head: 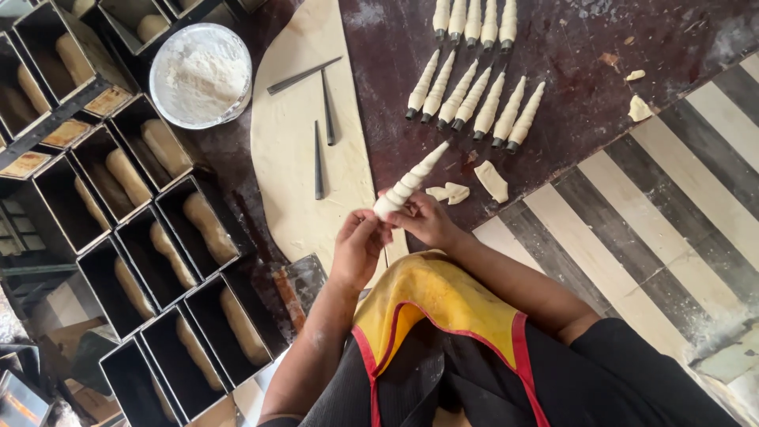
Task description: The person cuts strips from a flattened sheet of dough and wraps each strip in a spiral around a metal cone mold, then sets the covered mold on the table with the others. They repeat this cycle, occasionally dusting the dough and setting aside scraps.
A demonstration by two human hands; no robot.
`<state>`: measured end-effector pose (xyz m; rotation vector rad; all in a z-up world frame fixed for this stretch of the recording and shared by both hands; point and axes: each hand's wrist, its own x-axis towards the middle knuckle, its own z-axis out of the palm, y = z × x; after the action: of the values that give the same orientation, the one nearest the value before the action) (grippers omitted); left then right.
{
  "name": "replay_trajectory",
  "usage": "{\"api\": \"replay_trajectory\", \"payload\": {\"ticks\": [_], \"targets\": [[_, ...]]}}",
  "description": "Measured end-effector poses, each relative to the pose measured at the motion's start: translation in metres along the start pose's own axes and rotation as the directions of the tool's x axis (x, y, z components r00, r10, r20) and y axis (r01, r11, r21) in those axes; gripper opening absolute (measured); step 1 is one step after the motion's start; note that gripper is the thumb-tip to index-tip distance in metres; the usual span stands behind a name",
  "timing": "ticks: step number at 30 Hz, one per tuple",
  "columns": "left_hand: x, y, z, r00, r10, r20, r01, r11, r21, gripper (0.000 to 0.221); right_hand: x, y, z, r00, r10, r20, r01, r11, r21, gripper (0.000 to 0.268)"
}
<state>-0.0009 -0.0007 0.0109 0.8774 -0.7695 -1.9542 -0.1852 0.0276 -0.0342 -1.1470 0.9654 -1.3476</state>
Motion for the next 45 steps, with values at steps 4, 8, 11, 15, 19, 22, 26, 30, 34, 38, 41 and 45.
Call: {"api": "replay_trajectory", "payload": {"ticks": [4, 8, 11, 15, 19, 22, 26, 30, 34, 38, 41, 45], "targets": [[0.002, -0.017, -0.015, 0.998, -0.054, 0.013, 0.055, 0.996, -0.073, 0.01, -0.006, 0.01, -0.002, 0.998, 0.062, 0.01, -0.062, 0.997, 0.043, 0.038], [0.003, -0.014, -0.011, 0.983, 0.186, 0.0, -0.173, 0.915, 0.364, 0.019, -0.004, 0.018, -0.006, 0.995, 0.098, 0.007, -0.099, 0.993, 0.071, 0.027], [0.001, 0.013, 0.007, 0.979, 0.202, 0.0, -0.129, 0.629, 0.767, 0.025, -0.007, 0.015, -0.005, 0.986, 0.165, -0.007, -0.164, 0.974, -0.158, 0.025], [0.003, 0.022, 0.019, 0.748, 0.466, 0.472, -0.578, 0.109, 0.809, 0.047, -0.005, 0.039, -0.002, 0.969, 0.132, 0.209, -0.078, 0.965, -0.251, 0.028], [0.025, -0.002, -0.004, 0.883, 0.34, 0.323, -0.369, 0.08, 0.926, 0.043, 0.002, 0.013, 0.007, 0.976, 0.171, 0.132, -0.14, 0.966, -0.22, 0.027], [0.034, -0.021, -0.021, 0.895, 0.349, 0.279, -0.287, -0.03, 0.957, 0.041, -0.001, 0.04, -0.003, 0.959, 0.237, 0.154, -0.19, 0.944, -0.272, 0.027], [0.056, -0.039, -0.066, 0.883, 0.299, 0.361, -0.318, -0.182, 0.93, 0.036, -0.006, 0.02, -0.004, 0.869, 0.406, 0.283, -0.304, 0.888, -0.344, 0.028], [0.063, -0.019, -0.042, 0.827, 0.458, 0.326, -0.273, -0.179, 0.945, 0.029, -0.009, 0.022, -0.002, 0.953, 0.275, 0.127, -0.237, 0.939, -0.25, 0.028], [0.063, -0.034, -0.017, 0.843, 0.375, 0.386, -0.374, -0.106, 0.921, 0.037, -0.004, 0.053, -0.016, 0.956, 0.292, -0.034, -0.29, 0.956, 0.039, 0.033], [0.067, -0.053, 0.019, 0.927, 0.293, 0.235, -0.246, 0.003, 0.969, 0.044, -0.005, 0.071, -0.031, 0.788, 0.616, -0.02, -0.485, 0.64, 0.596, 0.021], [0.07, -0.061, 0.038, 0.816, 0.427, 0.389, -0.386, -0.1, 0.917, 0.049, -0.011, 0.089, -0.043, 0.67, 0.739, -0.078, -0.557, 0.569, 0.605, 0.019], [0.086, -0.078, 0.036, 0.904, 0.305, 0.299, -0.315, 0.003, 0.949, 0.053, -0.014, 0.124, -0.058, 0.697, 0.69, -0.196, -0.502, 0.665, 0.553, 0.019]]}}
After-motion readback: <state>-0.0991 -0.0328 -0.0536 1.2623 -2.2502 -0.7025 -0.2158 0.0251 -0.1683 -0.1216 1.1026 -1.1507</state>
